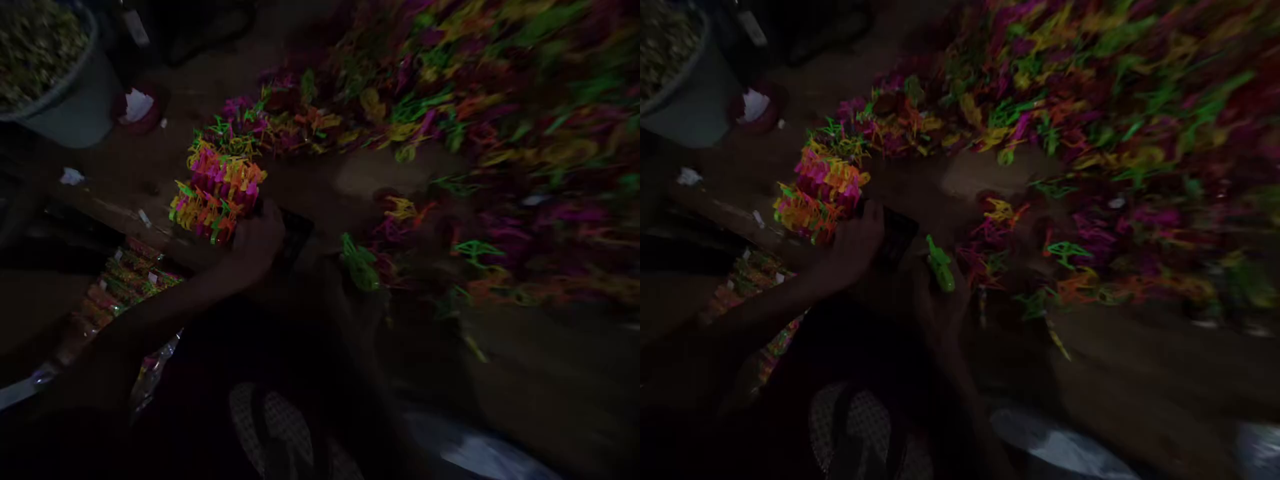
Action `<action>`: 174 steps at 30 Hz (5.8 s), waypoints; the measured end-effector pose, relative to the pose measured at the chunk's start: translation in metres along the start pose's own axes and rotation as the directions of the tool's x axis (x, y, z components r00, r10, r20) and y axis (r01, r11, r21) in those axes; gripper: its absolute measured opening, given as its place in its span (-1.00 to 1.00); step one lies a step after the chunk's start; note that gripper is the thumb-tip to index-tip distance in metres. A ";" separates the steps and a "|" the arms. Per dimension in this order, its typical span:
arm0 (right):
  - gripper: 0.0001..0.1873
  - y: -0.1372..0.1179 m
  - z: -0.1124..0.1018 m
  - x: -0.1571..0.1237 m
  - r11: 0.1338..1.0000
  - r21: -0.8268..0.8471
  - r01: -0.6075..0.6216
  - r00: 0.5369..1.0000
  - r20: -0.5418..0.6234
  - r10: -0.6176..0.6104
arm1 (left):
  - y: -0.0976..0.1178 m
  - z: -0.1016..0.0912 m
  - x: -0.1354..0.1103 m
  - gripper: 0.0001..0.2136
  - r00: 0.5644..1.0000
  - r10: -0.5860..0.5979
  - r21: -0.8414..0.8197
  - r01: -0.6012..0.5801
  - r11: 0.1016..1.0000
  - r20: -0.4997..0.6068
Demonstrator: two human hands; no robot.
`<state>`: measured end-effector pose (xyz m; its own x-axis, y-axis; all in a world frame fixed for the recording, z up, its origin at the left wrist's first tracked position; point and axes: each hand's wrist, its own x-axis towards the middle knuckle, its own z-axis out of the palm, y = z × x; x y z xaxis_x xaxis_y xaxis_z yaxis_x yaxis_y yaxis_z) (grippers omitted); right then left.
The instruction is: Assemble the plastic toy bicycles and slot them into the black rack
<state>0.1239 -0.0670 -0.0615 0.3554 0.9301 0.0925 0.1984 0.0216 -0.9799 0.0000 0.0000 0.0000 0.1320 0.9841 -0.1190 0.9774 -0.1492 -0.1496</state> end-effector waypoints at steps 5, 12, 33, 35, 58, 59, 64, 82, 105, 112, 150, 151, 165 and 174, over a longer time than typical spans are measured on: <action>-0.79 -0.006 0.004 0.001 0.999 0.053 0.010 1.000 -0.030 -0.008 | 0.001 -0.026 -0.002 -0.60 0.997 0.040 -0.030 -0.038 0.999 0.071; -0.77 -0.041 -0.006 0.015 0.992 0.064 -0.104 0.991 -0.082 0.110 | -0.005 -0.014 0.002 -0.79 0.999 -0.021 -0.935 -0.038 0.353 -0.049; -0.74 -0.043 -0.007 0.019 0.888 0.273 -0.369 0.929 0.097 0.356 | 0.013 0.015 0.004 -0.65 0.975 0.053 -0.834 0.212 -0.510 0.216; -0.74 -0.045 -0.008 0.021 0.892 0.241 -0.383 0.924 0.098 0.370 | 0.013 0.019 0.004 -0.66 0.972 0.041 -0.835 0.222 -0.504 0.233; -0.73 -0.042 -0.032 0.009 0.971 0.101 -0.216 0.972 0.114 0.204 | 0.008 0.014 0.001 -0.82 0.946 0.191 -0.751 0.325 -0.575 0.263; -0.74 -0.040 -0.033 0.008 0.968 0.102 -0.230 0.968 0.129 0.216 | 0.009 0.013 0.001 -0.82 0.948 0.185 -0.757 0.318 -0.570 0.259; -0.76 -0.035 -0.024 0.008 0.930 0.194 -0.311 0.948 0.132 0.289 | 0.010 0.012 0.000 -0.81 0.949 0.167 -0.753 0.313 -0.578 0.267; -0.73 -0.042 -0.023 0.009 0.930 0.170 -0.327 0.944 0.021 0.328 | 0.007 0.014 -0.005 -0.67 0.943 0.248 -0.774 0.327 -0.542 0.224; -0.69 -0.038 -0.019 0.007 0.887 0.240 -0.396 0.913 0.000 0.407 | 0.008 0.012 -0.003 -0.84 0.953 0.211 -0.705 0.303 -0.642 0.217; -0.68 -0.045 -0.014 0.005 0.849 0.354 -0.393 0.910 0.018 0.414 | 0.013 0.006 -0.005 -0.81 0.944 0.208 -0.691 0.331 -0.643 0.258; -0.71 -0.049 -0.021 0.008 0.842 0.313 -0.439 0.887 -0.001 0.463 | 0.023 0.015 -0.015 -0.54 0.980 0.198 -0.908 0.077 -0.412 -0.006; -0.71 -0.048 -0.021 0.008 0.849 0.312 -0.427 0.892 -0.010 0.452 | 0.023 0.016 -0.014 -0.55 0.986 0.169 -0.921 0.069 -0.384 0.004; -0.64 -0.041 -0.019 0.007 0.879 0.268 -0.394 0.895 -0.104 0.433 | 0.024 0.022 -0.007 -0.68 0.996 0.057 -0.865 0.083 -0.496 0.063; -0.63 -0.038 -0.010 0.008 0.881 0.285 -0.379 0.912 -0.045 0.407 | 0.028 0.016 -0.014 -0.69 0.997 0.034 -0.878 0.081 -0.471 0.074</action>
<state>0.1283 -0.0645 -0.0218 0.4466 0.8406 -0.3064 -0.2199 -0.2289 -0.9483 0.0229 -0.0192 -0.0183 0.1521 0.9687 -0.1961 -0.3047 0.2347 0.9231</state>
